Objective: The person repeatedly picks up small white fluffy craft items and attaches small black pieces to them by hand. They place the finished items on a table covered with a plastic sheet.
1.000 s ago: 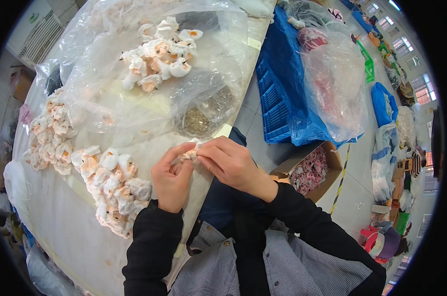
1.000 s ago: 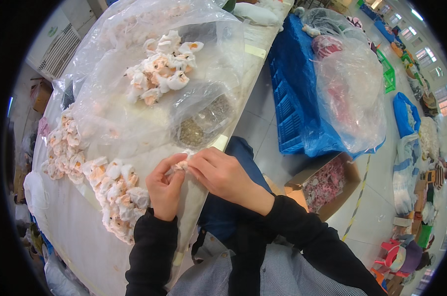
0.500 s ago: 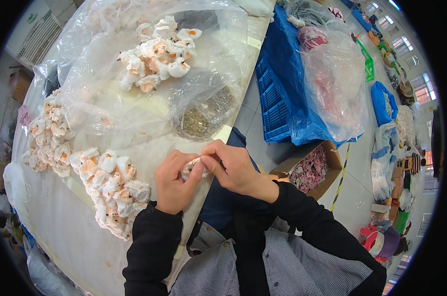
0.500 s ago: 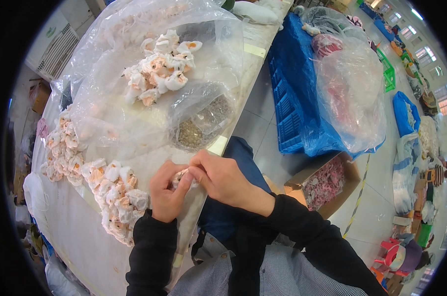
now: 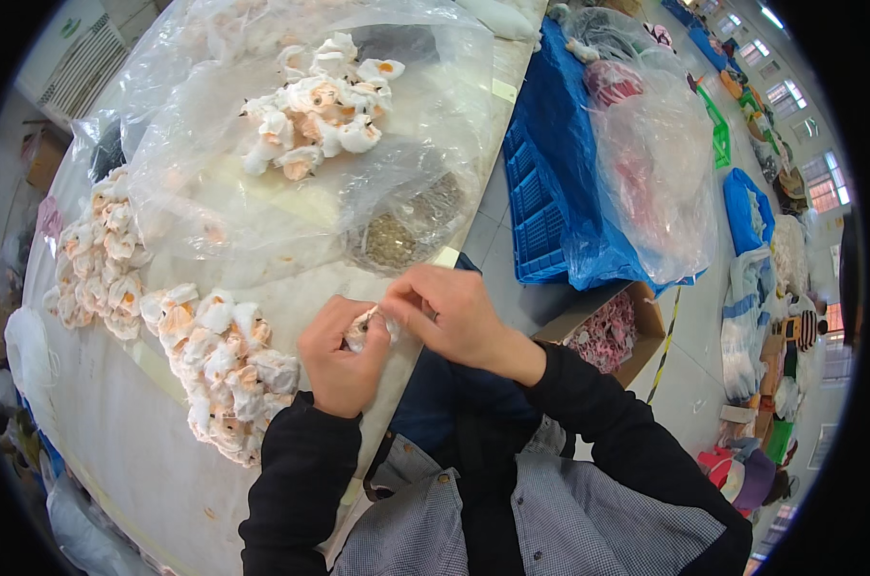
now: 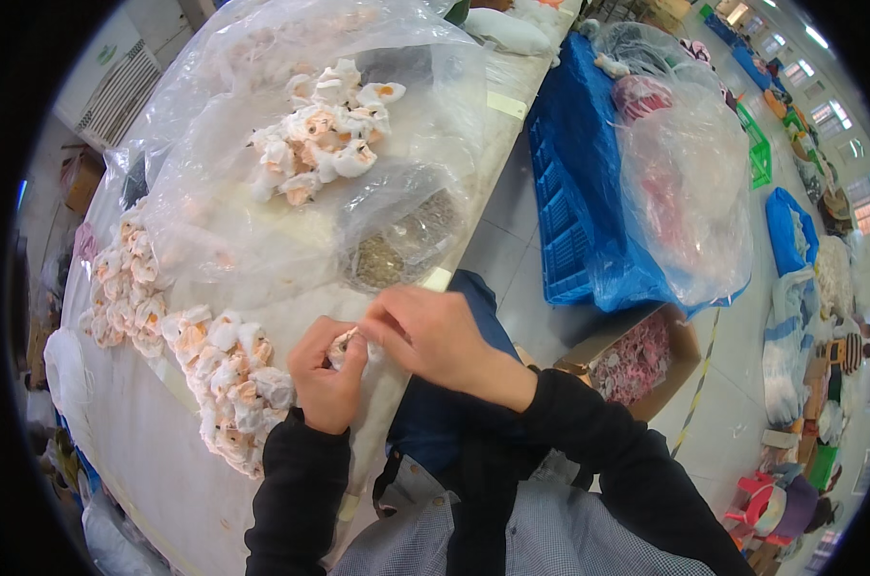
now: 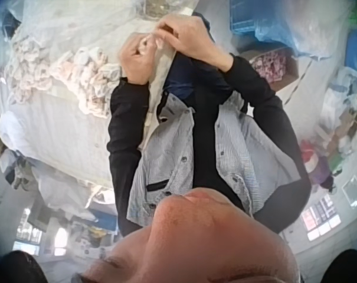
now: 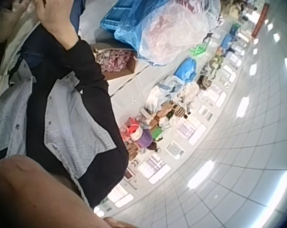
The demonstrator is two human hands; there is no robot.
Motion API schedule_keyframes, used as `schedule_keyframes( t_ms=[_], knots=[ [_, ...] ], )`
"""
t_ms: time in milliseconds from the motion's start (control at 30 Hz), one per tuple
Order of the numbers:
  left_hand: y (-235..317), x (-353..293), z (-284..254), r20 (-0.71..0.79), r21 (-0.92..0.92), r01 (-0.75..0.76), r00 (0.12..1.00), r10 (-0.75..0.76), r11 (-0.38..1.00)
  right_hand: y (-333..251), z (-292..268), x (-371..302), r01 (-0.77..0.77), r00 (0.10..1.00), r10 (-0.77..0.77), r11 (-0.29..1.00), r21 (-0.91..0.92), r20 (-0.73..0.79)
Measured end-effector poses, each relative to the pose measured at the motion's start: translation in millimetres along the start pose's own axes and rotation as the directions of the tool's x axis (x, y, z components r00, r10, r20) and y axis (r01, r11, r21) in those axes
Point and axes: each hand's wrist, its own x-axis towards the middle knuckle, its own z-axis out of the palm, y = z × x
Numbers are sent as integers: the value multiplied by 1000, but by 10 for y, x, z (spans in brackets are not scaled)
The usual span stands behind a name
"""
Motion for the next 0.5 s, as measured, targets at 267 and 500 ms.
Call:
schedule_keyframes(
  t_ms=[267, 500],
  knots=[
    [-27, -1, -18, -73, -86, 88, 993, -94, 992, 494, -23, 470, 183, 972, -234, 792, -582, -14],
    [-55, 5, -6, -74, -111, 137, 987, -146, 984, 550, 83, 525, 201, 971, -237, 706, -679, 41]
  ],
)
